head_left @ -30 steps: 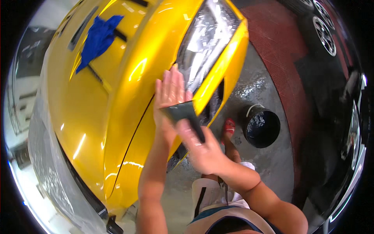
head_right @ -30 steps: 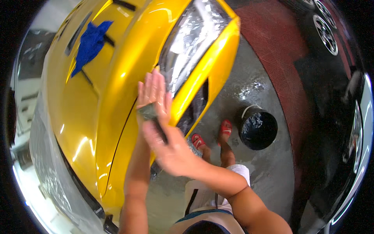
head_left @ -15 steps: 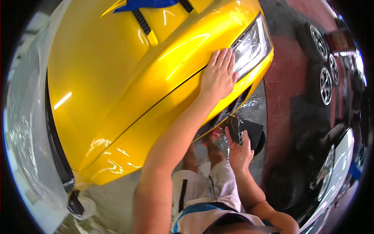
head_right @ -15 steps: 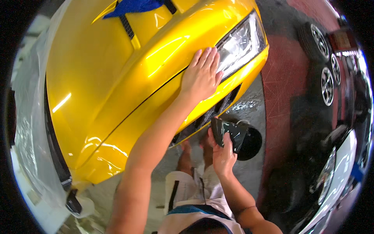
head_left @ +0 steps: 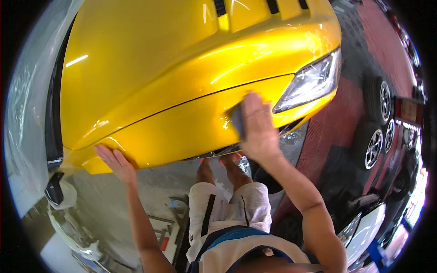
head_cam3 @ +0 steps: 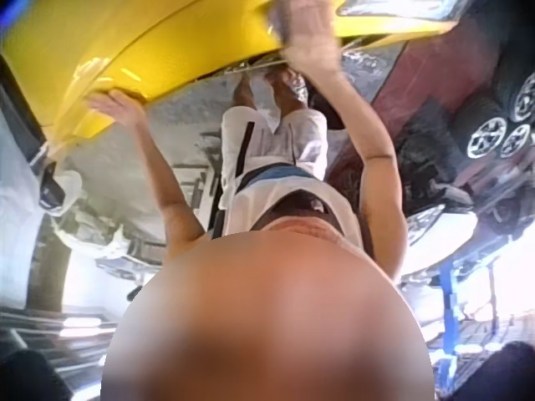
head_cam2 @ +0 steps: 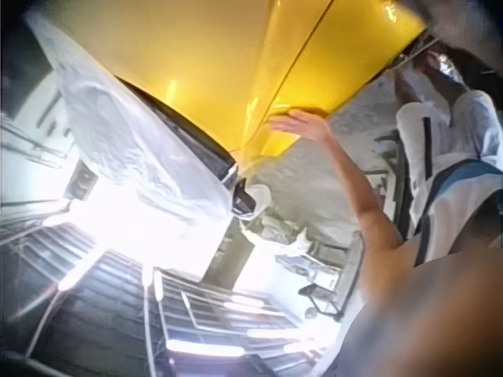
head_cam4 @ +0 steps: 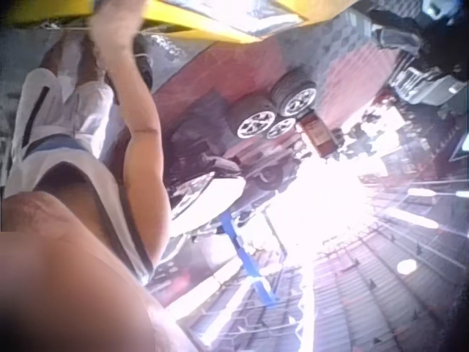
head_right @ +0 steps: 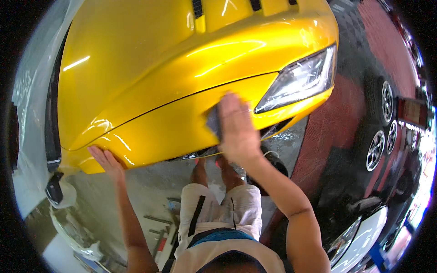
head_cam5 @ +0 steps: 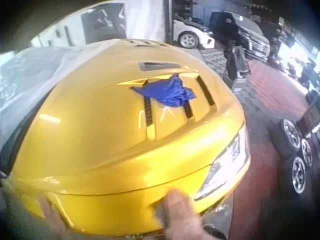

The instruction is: Sanding the front bumper and body panels of a yellow car using a wet-sanding block technique.

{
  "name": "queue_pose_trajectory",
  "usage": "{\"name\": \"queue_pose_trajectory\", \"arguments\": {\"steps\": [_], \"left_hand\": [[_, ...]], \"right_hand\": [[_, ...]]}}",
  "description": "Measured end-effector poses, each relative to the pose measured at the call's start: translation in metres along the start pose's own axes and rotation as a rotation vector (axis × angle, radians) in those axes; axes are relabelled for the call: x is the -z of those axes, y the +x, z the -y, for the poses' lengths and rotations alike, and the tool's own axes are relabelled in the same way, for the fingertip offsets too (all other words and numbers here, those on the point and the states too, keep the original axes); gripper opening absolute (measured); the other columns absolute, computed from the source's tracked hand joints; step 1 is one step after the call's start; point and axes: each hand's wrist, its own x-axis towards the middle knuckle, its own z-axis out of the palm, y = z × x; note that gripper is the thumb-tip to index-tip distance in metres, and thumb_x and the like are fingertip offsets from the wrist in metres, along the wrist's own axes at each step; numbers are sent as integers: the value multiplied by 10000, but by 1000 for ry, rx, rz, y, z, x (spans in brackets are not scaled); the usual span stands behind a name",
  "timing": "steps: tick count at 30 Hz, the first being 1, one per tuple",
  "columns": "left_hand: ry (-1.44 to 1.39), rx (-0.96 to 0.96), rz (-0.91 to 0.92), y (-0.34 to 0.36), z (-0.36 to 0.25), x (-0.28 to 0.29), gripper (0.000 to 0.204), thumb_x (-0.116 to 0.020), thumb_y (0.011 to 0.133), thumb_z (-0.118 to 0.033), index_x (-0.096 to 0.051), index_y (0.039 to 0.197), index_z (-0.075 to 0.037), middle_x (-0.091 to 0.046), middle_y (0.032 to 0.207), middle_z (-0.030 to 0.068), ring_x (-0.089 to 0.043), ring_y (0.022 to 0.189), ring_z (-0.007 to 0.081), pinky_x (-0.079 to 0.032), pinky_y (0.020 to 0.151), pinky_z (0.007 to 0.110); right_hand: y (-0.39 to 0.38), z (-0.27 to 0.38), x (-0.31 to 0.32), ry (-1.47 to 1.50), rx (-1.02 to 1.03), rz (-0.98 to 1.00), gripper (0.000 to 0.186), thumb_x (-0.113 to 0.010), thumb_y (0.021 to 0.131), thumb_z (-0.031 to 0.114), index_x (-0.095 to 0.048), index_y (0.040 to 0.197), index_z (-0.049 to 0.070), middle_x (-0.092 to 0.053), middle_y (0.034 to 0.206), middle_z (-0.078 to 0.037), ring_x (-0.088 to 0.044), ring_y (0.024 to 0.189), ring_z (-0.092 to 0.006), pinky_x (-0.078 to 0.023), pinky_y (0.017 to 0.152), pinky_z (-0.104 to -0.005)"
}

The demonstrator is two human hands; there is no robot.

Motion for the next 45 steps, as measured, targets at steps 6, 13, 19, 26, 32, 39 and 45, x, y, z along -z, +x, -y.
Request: {"name": "queue_pose_trajectory", "arguments": {"steps": [6, 13, 19, 26, 32, 39, 45], "left_hand": [[-60, 264, -113, 0, -26, -9, 696, -350, 1076, -444, -199, 1572, 21, -140, 1645, 257, -148, 1522, 409, -132, 1232, 500], [24, 444, -177, -11, -25, -13, 686, -429, 1036, -438, -337, 1507, 52, -285, 1579, 297, -282, 1451, 467, -199, 1183, 590], [-111, 397, -354, -4, -48, -9, 567, -504, 951, -306, -503, 1395, 48, -422, 1490, 296, -391, 1374, 459, -241, 1149, 590], [-434, 389, -653, -25, -47, -23, 450, -477, 931, -209, -552, 1325, -7, -465, 1440, 276, -412, 1342, 455, -147, 1188, 589], [-404, 608, -724, -18, 25, 9, 384, -468, 977, -108, -496, 1340, 14, -341, 1491, 307, -309, 1404, 468, -156, 1183, 593], [-748, 1018, -917, 5, 76, -19, 476, -401, 1076, -263, -381, 1425, 61, -302, 1530, 272, -298, 1428, 405, -234, 1181, 491], [-1014, 855, -1007, 3, 82, -25, 485, -386, 1071, -230, -342, 1441, 83, -276, 1552, 272, -267, 1450, 418, -197, 1199, 506]], "right_hand": [[16, 21, -29, 2, -29, -70, 775, -566, 810, 74, -272, 1498, -127, -256, 1581, -310, -220, 1496, -438, -141, 1250, -498], [34, 24, -21, 22, 318, 23, 797, -712, 773, 88, -331, 1452, -84, -378, 1504, -296, -297, 1451, -459, -174, 1220, -566], [42, -27, 9, -175, 539, 238, 856, -669, 811, 161, -258, 1533, -46, -246, 1598, -280, -201, 1498, -467, -116, 1229, -576], [123, 224, -57, -353, 932, 356, 1014, -768, 693, 225, -266, 1543, -7, -239, 1632, -186, -207, 1525, -352, -99, 1237, -552], [114, 267, -50, -491, 834, 486, 1056, -779, 713, 280, -222, 1569, 9, -209, 1648, -177, -189, 1535, -345, -83, 1221, -598], [143, 361, -112, -575, 907, 296, 999, -724, 795, 354, -204, 1577, 11, -207, 1652, -171, -185, 1532, -352, -56, 1196, -654], [119, 380, -125, -501, 745, 201, 967, -683, 820, 327, -184, 1566, -35, -173, 1646, -228, -133, 1533, -404, -21, 1180, -677]]}}
